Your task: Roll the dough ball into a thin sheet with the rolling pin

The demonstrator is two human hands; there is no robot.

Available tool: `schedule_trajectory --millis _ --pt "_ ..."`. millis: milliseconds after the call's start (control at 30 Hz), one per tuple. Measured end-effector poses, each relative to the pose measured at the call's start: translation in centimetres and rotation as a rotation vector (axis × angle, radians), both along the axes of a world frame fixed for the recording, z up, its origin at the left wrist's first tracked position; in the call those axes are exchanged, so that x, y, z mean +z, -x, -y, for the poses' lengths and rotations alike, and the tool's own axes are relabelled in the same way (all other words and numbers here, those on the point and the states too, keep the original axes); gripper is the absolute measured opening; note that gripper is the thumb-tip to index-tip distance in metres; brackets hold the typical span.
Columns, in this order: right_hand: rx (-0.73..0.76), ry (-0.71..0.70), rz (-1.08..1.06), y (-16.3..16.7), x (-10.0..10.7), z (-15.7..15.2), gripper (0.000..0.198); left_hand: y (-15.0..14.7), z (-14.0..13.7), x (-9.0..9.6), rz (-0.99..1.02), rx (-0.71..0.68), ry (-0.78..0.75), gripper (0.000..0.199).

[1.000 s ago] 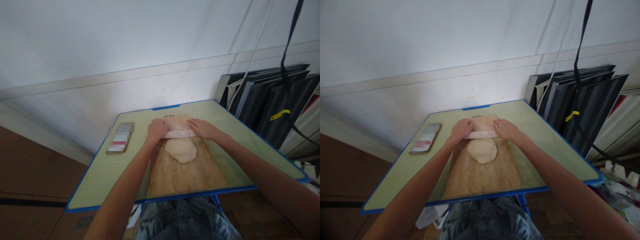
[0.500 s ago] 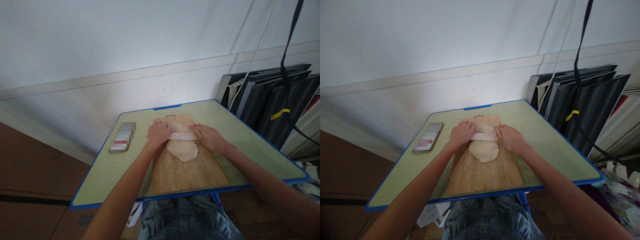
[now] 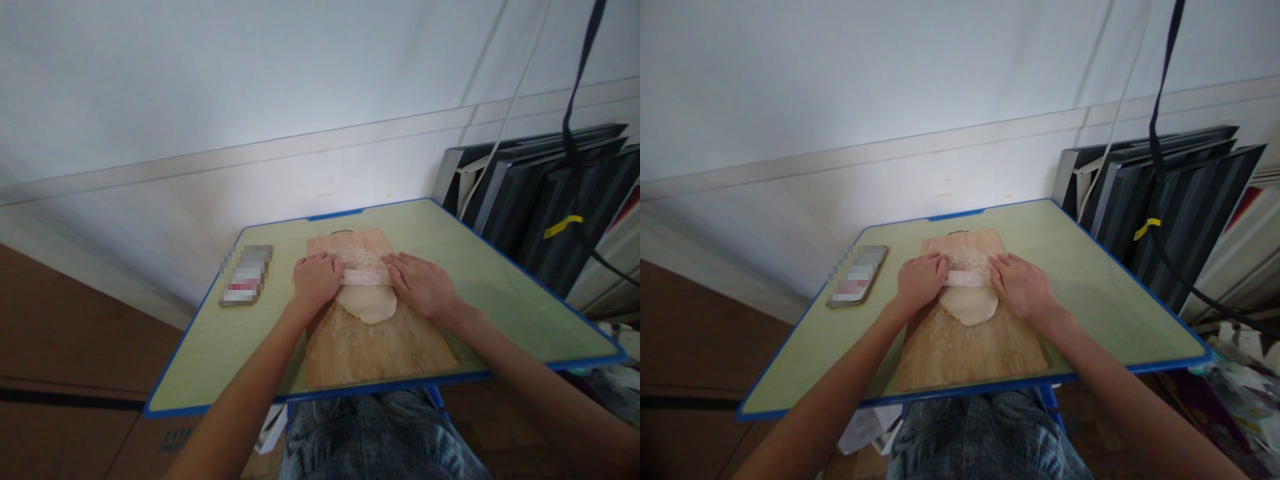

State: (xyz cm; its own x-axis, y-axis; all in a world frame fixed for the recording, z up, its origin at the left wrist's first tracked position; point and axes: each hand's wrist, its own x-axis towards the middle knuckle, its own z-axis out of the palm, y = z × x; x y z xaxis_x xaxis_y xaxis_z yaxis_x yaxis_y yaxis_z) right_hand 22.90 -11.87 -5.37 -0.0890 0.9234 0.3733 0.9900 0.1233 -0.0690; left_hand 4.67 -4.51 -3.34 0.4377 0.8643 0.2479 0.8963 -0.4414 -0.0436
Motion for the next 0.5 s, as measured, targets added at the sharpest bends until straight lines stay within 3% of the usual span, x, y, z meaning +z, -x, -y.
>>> schedule_trajectory --millis 500 --pt "0.052 -0.15 0.018 1.5 -0.7 3.4 0.039 1.8 3.6 -1.1 -0.017 -0.023 -0.068 0.046"
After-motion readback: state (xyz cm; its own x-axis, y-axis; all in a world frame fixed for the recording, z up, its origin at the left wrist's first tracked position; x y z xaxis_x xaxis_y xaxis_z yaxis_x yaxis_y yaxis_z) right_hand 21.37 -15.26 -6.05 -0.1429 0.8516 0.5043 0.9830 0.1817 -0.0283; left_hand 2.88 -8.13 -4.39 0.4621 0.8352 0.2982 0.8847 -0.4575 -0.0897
